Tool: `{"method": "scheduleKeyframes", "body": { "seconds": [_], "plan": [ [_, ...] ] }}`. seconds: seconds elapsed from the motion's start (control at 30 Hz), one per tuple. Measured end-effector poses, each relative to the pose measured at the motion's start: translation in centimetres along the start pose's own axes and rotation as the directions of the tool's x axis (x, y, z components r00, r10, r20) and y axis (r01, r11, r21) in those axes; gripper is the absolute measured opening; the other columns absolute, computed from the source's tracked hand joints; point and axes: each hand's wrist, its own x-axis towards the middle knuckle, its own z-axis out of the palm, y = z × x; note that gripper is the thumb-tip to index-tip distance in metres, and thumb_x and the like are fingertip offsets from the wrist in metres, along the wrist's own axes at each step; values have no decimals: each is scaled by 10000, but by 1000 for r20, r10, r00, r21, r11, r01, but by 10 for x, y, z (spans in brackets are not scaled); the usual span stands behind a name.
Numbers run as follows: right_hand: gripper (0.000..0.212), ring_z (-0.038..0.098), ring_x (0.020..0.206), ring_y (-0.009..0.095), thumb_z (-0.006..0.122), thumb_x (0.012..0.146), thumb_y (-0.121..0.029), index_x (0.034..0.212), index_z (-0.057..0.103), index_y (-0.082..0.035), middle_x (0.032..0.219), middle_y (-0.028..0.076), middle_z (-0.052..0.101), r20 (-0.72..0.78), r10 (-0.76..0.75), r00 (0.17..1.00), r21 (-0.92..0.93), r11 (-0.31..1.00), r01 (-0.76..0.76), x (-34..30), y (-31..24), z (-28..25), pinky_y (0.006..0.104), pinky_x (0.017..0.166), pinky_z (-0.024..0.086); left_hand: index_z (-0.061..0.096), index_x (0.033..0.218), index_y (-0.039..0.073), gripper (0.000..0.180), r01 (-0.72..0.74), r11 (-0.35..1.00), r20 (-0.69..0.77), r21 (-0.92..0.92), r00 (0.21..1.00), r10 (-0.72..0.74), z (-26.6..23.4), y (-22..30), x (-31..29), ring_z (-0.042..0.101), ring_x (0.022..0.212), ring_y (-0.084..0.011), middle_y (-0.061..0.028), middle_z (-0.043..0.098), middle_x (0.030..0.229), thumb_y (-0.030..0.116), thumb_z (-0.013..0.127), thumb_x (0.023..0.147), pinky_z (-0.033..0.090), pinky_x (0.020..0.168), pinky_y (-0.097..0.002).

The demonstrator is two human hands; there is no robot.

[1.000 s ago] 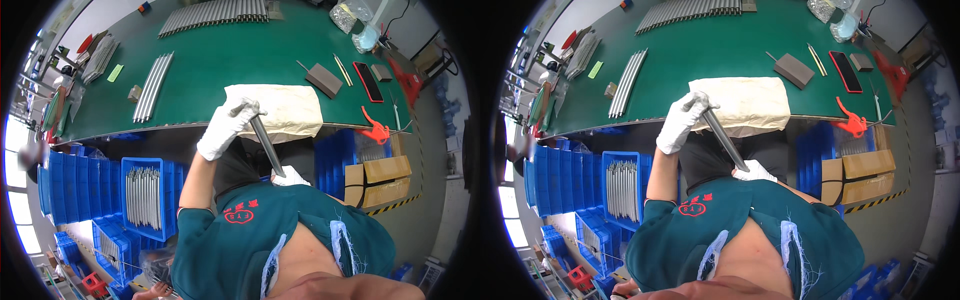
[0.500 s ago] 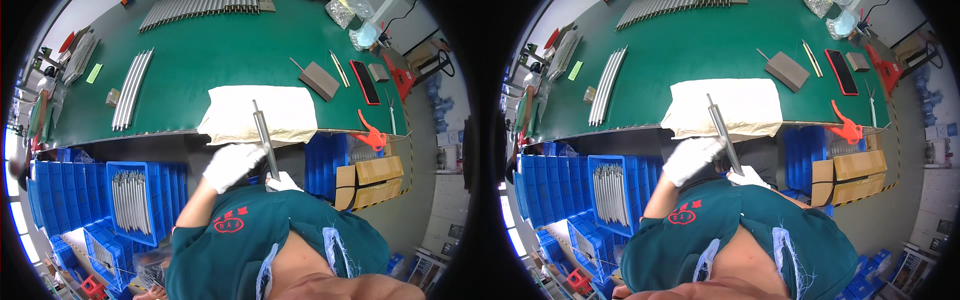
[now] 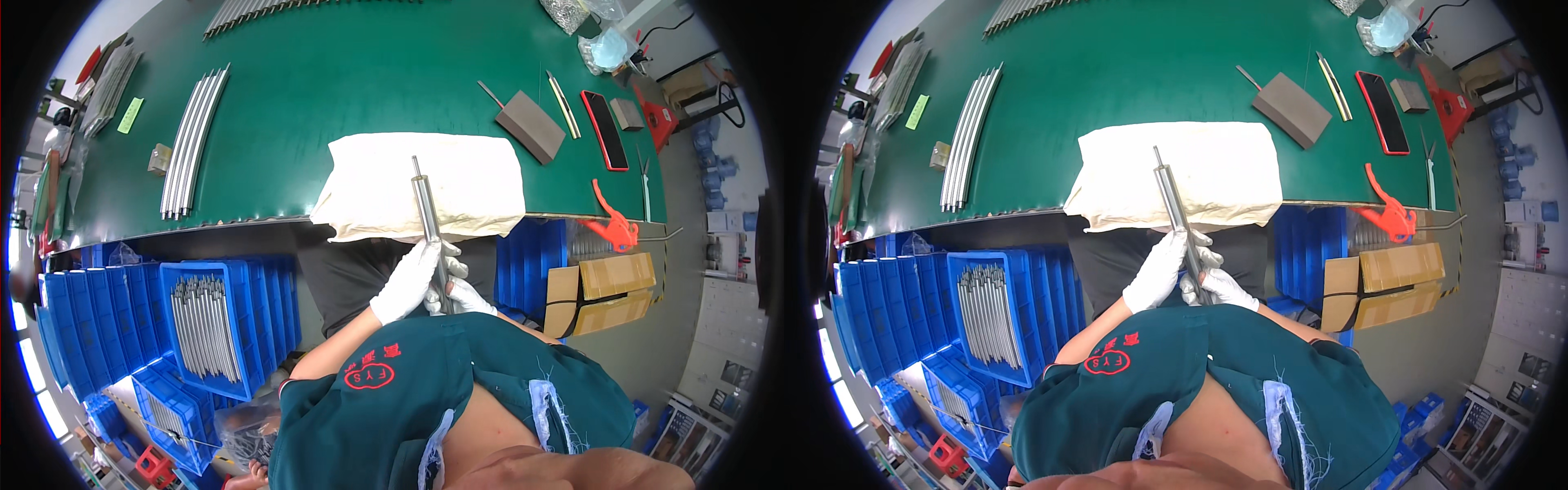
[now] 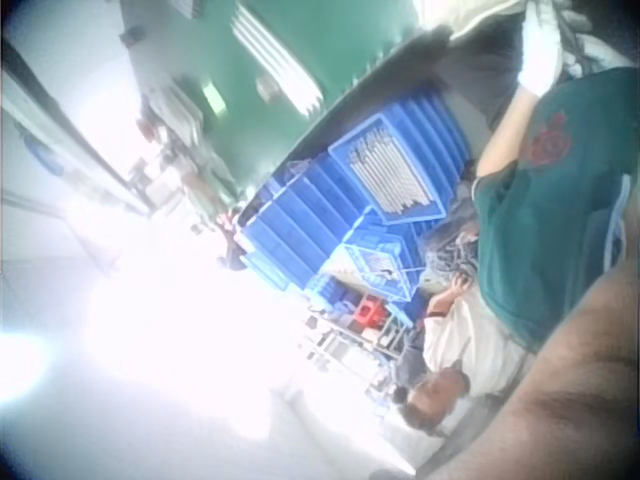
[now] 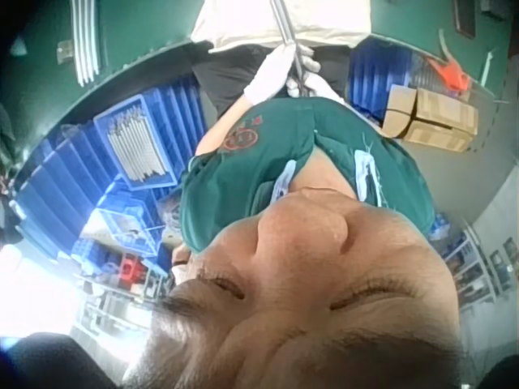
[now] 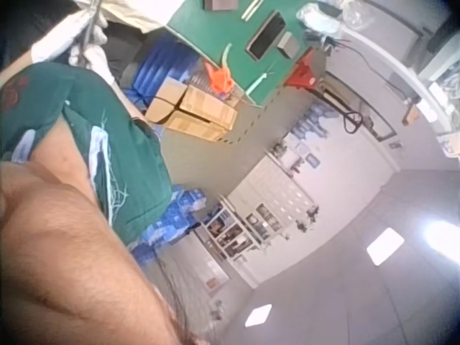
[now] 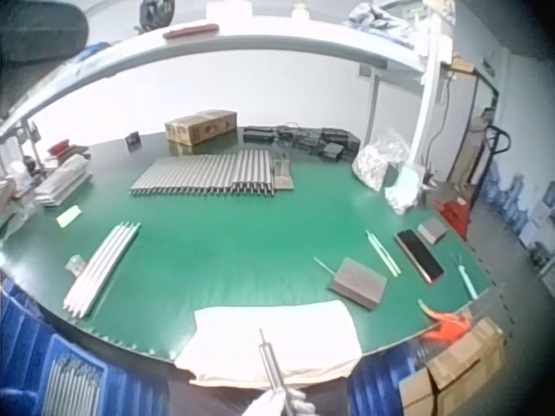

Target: Polishing the ends of metal rods using a sanding block and inspecting them.

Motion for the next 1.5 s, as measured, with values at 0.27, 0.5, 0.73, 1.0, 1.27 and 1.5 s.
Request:
{"method": "scheduleKeyframes", "body": {
  "seconds": [0.27,0.5,0.73,1.0,1.27,1.5],
  "plan": [
    [444,575,813,175,585,831,-379,1124,462,-69,913,76,563,-72,82,994,25,996,-80,-3,-3,-4,299,692,490,492,1004,6,409,25,997,8,67,1000,-25,-1,1,2,581,721,-155,-131,627,839,369,308,955,471,702,-281],
    [456,583,808,183,553,818,-464,1019,519,-56,901,82,569,-9,36,999,-7,999,-36,1,-1,2,308,696,494,494,998,7,402,-35,997,-3,68,999,36,-3,-7,6,591,752,-159,-122,631,831,360,306,958,470,713,-281],
    [492,585,785,178,557,809,-475,1061,507,-55,889,78,579,-62,112,992,36,993,-110,4,-1,-7,303,673,498,498,990,17,379,-8,993,-23,118,1000,11,2,3,4,579,730,-142,-114,633,838,343,305,960,464,688,-270],
    [460,590,769,168,536,830,-467,1016,539,-47,856,75,595,-3,73,997,-48,996,-73,4,-4,0,297,684,496,499,991,28,377,-56,998,-35,10,998,57,3,-2,5,568,719,-125,-124,632,882,351,306,960,458,671,-245],
    [406,585,809,176,488,873,-425,1026,537,-52,876,81,584,-121,39,992,42,999,-34,2,1,-7,308,704,494,496,1000,34,373,-18,984,-36,179,999,25,2,5,5,578,731,-92,-68,617,841,376,359,941,431,549,-209],
    [419,573,843,168,569,827,-420,1047,511,-68,900,68,565,3,37,999,21,999,-37,3,-6,6,284,696,489,505,972,37,375,-129,966,-36,224,989,140,6,7,3,588,788,-145,-93,622,875,355,306,960,456,711,-270]
  ]
}}
